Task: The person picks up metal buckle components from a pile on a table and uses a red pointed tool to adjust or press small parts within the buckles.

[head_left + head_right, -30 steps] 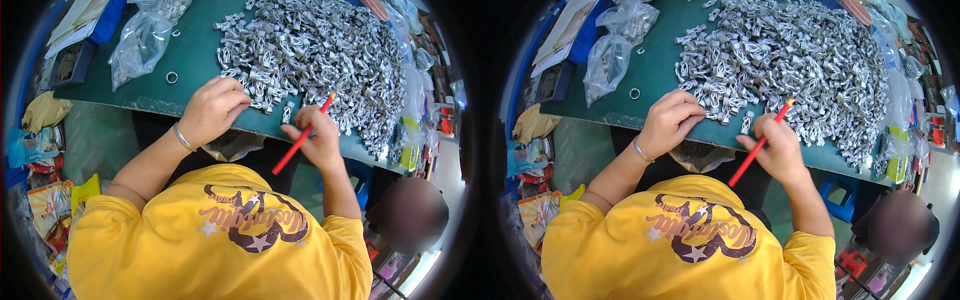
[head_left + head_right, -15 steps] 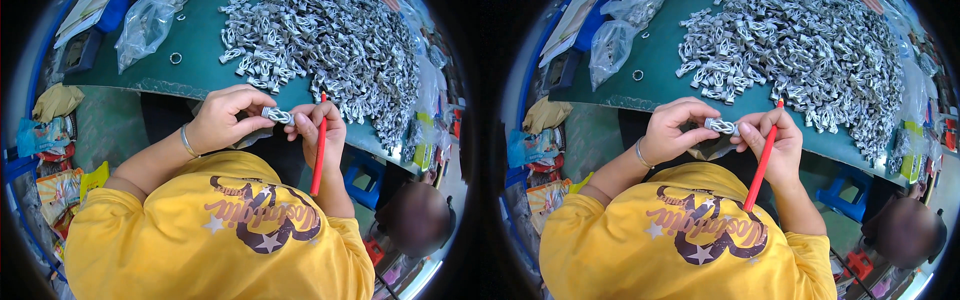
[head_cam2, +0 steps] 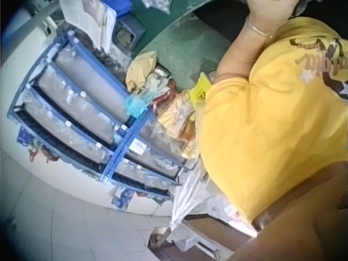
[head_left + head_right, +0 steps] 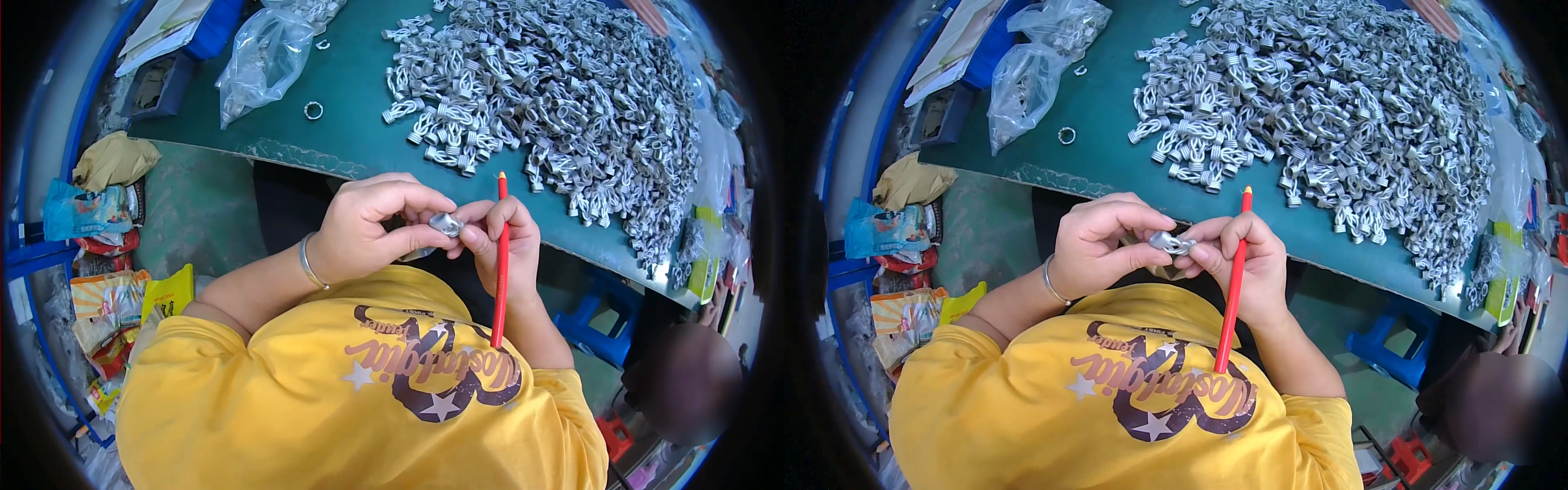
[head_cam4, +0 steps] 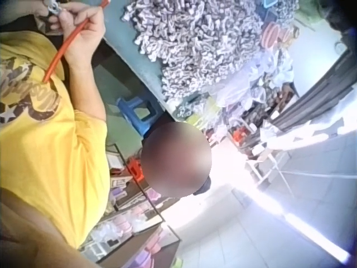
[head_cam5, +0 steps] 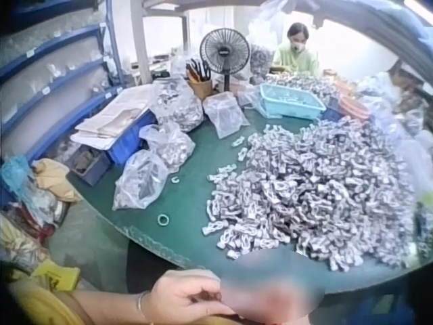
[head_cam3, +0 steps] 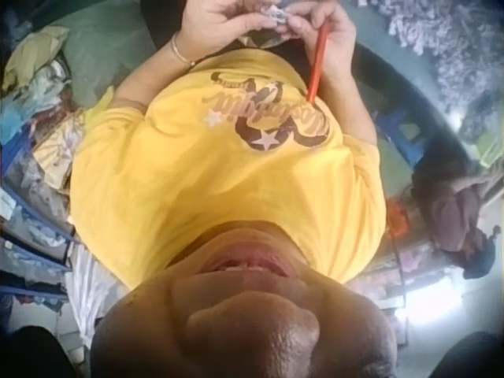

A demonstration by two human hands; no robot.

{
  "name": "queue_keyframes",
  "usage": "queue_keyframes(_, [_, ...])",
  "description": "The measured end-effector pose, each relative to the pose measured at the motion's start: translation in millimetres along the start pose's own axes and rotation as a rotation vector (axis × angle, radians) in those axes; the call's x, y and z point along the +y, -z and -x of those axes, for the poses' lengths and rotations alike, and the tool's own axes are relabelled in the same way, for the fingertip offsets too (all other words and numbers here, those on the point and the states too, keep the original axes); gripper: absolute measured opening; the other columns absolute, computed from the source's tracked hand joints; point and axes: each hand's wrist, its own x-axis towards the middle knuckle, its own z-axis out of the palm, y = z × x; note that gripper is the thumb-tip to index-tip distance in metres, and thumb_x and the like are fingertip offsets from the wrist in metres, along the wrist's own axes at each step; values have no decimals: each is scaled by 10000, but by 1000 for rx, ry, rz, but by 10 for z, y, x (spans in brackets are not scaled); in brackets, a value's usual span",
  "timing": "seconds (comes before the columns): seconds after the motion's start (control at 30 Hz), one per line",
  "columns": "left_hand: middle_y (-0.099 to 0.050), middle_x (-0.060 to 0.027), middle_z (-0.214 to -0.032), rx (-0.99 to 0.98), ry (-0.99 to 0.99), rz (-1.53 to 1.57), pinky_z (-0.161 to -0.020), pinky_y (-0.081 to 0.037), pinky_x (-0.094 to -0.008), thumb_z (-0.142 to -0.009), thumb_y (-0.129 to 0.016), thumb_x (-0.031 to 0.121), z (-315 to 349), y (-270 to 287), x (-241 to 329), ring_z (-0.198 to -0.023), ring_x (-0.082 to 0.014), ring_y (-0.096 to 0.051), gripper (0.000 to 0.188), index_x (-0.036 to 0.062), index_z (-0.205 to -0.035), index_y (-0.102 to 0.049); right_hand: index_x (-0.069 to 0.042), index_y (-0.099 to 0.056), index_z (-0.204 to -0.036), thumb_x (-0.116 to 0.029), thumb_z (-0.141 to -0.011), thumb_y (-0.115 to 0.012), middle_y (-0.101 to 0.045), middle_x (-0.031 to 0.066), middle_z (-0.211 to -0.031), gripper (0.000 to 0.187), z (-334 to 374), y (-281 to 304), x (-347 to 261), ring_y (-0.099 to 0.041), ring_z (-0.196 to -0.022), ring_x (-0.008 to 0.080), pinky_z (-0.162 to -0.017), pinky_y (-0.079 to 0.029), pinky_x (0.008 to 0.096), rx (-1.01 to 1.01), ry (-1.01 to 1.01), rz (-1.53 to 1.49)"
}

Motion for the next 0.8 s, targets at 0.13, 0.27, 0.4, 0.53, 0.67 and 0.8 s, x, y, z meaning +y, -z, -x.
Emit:
queue_keyframes(0.13, [-609, -111, -855, -18, -19, 77, -598, -479, -216, -683, -740, -42, 51, -7, -28, -687, -131, -591, 302, -35, -958, -615, -45, -391, -756, 125, -756, -628, -582, 197, -999, 292, -14, 65, 138, -611, -841, 167, -718, -534, 263, -33, 213, 91])
queue_keyframes(0.27, [-606, -120, -874, -46, -81, 60, -609, -481, -224, -670, -750, -39, 65, -13, -65, -731, -144, -589, 314, -38, -954, -616, -50, -393, -744, 118, -724, -669, -568, 178, -1004, 323, -2, 84, 149, -604, -843, 158, -709, -526, 250, 1, 270, 185])
queue_keyframes(0.4, [-622, -82, -821, 34, -84, 85, -601, -486, -225, -687, -745, -5, 100, -50, -111, -685, -124, -601, 241, -4, -902, -638, -56, -390, -733, 102, -715, -689, -567, 170, -995, 338, 12, 107, 125, -596, -828, 145, -696, -519, 241, 12, 375, 305])
queue_keyframes(0.53, [-602, -97, -899, -5, 104, 255, -675, -477, -213, -738, -666, -95, 161, -58, -164, -787, -116, -575, 271, -45, -991, -583, -58, -386, -756, 106, -706, -695, -566, 184, -999, 353, 42, 90, 64, -593, -815, 148, -686, -513, 244, -7, 445, 295])
queue_keyframes(0.67, [-613, -73, -892, -14, 282, 424, -679, -500, -212, -779, -649, -53, 182, -92, -168, -777, -97, -594, 213, -47, -983, -590, -57, -381, -770, 110, -699, -700, -570, 199, -984, 367, 31, 34, 44, -597, -794, 151, -689, -512, 255, -20, 433, 226])
queue_keyframes(0.8, [-617, -49, -863, -39, 349, 451, -671, -499, -199, -793, -655, -19, 189, -106, -183, -756, -75, -590, 200, -41, -984, -600, -61, -376, -791, 119, -700, -693, -581, 206, -973, 376, 45, 13, 45, -602, -787, 150, -677, -512, 258, -45, 442, 213])
